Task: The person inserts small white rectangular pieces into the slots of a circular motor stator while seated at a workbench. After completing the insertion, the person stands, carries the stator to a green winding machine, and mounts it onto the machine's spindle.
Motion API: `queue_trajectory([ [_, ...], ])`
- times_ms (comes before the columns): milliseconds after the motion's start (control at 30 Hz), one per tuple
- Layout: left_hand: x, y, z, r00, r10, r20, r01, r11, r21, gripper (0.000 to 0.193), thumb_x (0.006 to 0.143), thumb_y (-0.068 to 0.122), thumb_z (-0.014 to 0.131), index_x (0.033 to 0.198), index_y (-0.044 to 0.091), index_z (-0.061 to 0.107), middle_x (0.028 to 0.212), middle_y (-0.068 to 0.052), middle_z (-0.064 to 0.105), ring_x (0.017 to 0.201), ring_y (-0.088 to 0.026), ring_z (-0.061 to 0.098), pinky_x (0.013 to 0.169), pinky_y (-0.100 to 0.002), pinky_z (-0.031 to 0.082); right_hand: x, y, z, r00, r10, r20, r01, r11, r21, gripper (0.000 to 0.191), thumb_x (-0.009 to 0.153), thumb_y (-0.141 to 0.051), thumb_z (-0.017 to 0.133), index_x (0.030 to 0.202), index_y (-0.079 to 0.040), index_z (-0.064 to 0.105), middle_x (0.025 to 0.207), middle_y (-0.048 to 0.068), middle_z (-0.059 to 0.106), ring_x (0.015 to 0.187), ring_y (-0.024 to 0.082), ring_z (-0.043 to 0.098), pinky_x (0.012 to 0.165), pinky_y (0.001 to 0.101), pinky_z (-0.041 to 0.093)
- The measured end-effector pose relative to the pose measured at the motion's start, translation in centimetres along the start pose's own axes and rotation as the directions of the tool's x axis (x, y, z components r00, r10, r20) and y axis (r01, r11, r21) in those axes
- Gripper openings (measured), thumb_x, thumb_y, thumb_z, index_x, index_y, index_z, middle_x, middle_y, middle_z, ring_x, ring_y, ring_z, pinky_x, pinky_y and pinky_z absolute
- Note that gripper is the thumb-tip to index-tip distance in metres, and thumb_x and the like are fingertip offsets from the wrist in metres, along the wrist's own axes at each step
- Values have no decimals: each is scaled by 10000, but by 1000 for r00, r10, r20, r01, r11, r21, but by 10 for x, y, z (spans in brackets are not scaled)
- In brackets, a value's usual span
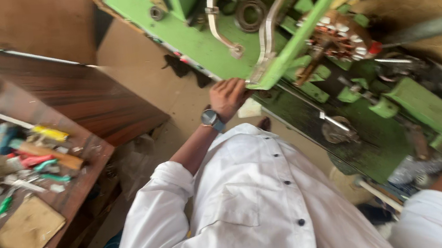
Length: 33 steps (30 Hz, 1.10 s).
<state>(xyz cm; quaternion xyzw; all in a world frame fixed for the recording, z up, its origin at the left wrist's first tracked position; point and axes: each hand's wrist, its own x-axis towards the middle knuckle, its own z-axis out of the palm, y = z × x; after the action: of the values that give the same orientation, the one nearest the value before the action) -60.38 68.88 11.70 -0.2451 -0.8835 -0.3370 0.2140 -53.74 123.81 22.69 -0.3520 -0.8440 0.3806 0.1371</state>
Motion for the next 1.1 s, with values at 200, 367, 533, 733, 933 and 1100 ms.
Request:
queue_trajectory([
  [200,-14,9,21,948,-288,137,288,957,21,361,846,215,864,1176,140,739,1060,-148,724,820,-359,687,645,-456,537,23,9,-22,982,-130,135,161,953,-258,539,1028,-493,698,1218,10,674,1135,212,691,1062,356,613,971,486,492],
  [367,-27,-6,-2,864,-400,306,503,680,-533,318,1096,254,542,1230,-9,659,901,-129,716,725,-209,647,671,-323,514,40,-10,-36,938,3,346,187,837,-515,606,911,-480,714,1290,-8,691,1168,290,720,1121,416,688,963,475,517],
  [533,-49,-6,-15,821,-459,339,569,623,-536,421,1117,310,403,1060,16,699,779,-58,690,696,-140,671,645,-285,521,33,-20,-27,935,-105,338,211,932,-293,671,1047,-586,554,1301,31,618,1227,291,650,1178,395,593,967,472,438],
  [733,-36,29,-21,720,-332,610,617,708,-343,222,997,203,582,1052,19,693,873,-100,758,715,-175,738,627,-317,563,38,1,-27,913,70,402,84,932,-353,747,1081,-650,442,1340,35,587,1296,263,648,1217,368,603,1039,466,432],
  [933,33,93,-24,690,170,704,386,736,-556,192,955,207,701,1113,100,719,1066,-79,756,840,-251,765,710,-361,605,16,-1,-20,897,-406,173,440,852,-282,416,1113,-378,633,1286,-5,695,1243,197,726,1086,278,693,922,406,564],
  [1100,77,135,36,665,434,609,13,808,-589,350,934,279,754,1223,96,680,1219,-126,656,1189,-332,578,1035,-435,490,-69,7,-32,914,-361,-183,392,903,175,234,1146,-236,631,1195,-26,724,1114,118,735,975,166,719,861,321,646],
])
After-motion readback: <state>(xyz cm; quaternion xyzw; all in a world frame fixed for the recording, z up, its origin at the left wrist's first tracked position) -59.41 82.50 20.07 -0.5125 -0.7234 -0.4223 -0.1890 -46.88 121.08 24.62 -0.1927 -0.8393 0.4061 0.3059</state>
